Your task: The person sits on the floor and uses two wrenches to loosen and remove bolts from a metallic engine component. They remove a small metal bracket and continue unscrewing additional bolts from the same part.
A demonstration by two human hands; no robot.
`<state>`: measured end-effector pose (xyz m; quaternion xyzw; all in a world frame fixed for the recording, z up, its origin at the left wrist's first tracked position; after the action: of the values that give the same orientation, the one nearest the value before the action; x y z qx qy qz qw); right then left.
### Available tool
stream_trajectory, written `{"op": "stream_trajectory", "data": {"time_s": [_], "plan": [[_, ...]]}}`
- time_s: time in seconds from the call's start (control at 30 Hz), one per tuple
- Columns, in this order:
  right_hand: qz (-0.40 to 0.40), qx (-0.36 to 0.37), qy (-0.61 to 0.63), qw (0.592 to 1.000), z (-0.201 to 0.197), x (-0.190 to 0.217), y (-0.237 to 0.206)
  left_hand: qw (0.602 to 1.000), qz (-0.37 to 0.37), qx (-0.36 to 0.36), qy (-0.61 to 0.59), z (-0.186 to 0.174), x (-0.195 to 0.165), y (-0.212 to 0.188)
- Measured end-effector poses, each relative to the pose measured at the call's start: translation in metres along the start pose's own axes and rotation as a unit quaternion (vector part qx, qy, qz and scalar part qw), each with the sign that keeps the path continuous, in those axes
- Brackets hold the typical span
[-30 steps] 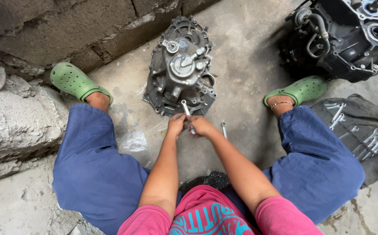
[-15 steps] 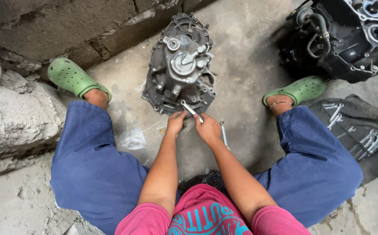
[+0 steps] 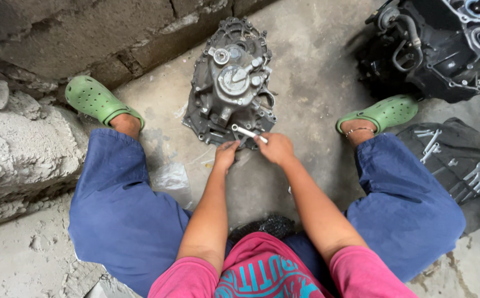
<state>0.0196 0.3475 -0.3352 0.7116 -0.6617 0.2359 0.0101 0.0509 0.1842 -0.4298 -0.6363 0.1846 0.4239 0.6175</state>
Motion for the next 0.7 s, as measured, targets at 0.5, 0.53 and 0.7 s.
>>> {"op": "stream_trajectory", "data": {"time_s": [0.5,0.53,0.7], "plan": [[0.143,0.001,0.117,0.983,0.011,-0.065,-0.007,1.000,0.019,0.010,-0.009,0.003,0.005,0.005],[0.143,0.026,0.108,0.983,0.011,-0.063,-0.006,1.000,0.022,0.008,-0.007,0.002,0.005,0.005],[0.142,0.080,0.099,0.982,0.011,-0.057,-0.005,0.999,0.040,0.006,0.000,0.003,0.003,0.005]]}}
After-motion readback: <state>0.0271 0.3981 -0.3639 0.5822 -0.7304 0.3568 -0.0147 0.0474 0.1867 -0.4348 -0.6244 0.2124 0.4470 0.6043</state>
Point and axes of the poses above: each hand's wrist, its own y-axis towards the middle knuckle, its own z-axis out of the palm, x = y × z, the point moved 3 cm from there along y, towards the middle knuckle, and after that the axes turned 9 degrees about -y, right-handed, at the moved point
